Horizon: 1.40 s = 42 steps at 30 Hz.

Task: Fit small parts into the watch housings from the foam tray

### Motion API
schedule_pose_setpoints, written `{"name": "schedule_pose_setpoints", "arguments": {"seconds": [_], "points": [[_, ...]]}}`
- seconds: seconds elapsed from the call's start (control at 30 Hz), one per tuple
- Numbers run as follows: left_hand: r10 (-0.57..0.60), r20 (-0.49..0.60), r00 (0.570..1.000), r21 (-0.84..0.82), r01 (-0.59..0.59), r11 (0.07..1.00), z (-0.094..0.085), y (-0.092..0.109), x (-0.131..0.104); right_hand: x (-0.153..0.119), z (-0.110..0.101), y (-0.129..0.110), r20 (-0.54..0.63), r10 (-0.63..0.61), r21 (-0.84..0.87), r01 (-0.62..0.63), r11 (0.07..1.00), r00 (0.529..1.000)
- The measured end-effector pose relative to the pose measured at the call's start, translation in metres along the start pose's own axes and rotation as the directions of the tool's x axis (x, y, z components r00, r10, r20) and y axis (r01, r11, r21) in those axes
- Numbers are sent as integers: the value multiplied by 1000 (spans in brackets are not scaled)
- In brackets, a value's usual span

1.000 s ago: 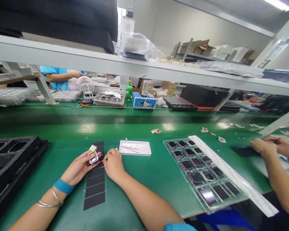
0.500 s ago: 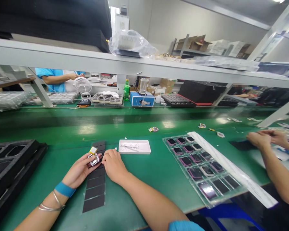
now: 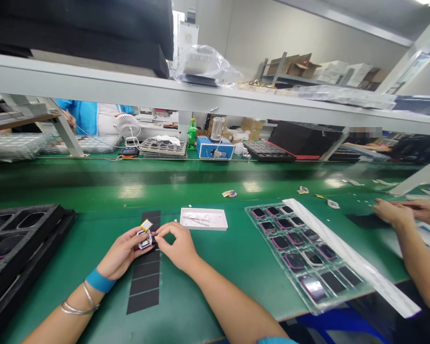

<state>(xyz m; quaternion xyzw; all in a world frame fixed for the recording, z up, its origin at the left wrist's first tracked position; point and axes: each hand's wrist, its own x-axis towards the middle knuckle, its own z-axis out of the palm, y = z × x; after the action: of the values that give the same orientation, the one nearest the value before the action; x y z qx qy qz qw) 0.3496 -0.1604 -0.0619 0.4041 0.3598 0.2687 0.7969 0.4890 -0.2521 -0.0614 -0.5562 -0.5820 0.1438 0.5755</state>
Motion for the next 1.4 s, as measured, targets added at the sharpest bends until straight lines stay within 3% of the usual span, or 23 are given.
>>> {"name": "schedule_pose_setpoints", "arguments": {"seconds": [0.13,0.27,0.43,0.87,1.07,1.2,1.3,1.4], "points": [[-15,39,999,63,12,998,2,0,-4,-1,1,5,68,185,152,-193,969,980],[-37,58,998,118,30,993,4,-3,-4,-3,3,2,116,224,109,-237,965,968],[-69,75,995,153,56,987,6,-3,-6,0,1,-4,145,165,-8,-166,986,976],[-87,83,993,180,71,981,7,-2,-7,1,2,2,212,160,64,-177,982,964],[-66,71,995,142,55,988,7,-5,-5,-4,5,-5,183,39,-244,7,970,982],[-42,56,998,117,35,993,5,-6,-5,-8,9,-8,138,-29,-330,74,941,990],[-51,60,997,113,44,993,5,-5,-7,-7,10,-1,-2,91,-217,-89,972,996],[-73,94,993,130,60,990,5,-5,-8,-3,9,10,45,354,68,-356,932,934]]}}
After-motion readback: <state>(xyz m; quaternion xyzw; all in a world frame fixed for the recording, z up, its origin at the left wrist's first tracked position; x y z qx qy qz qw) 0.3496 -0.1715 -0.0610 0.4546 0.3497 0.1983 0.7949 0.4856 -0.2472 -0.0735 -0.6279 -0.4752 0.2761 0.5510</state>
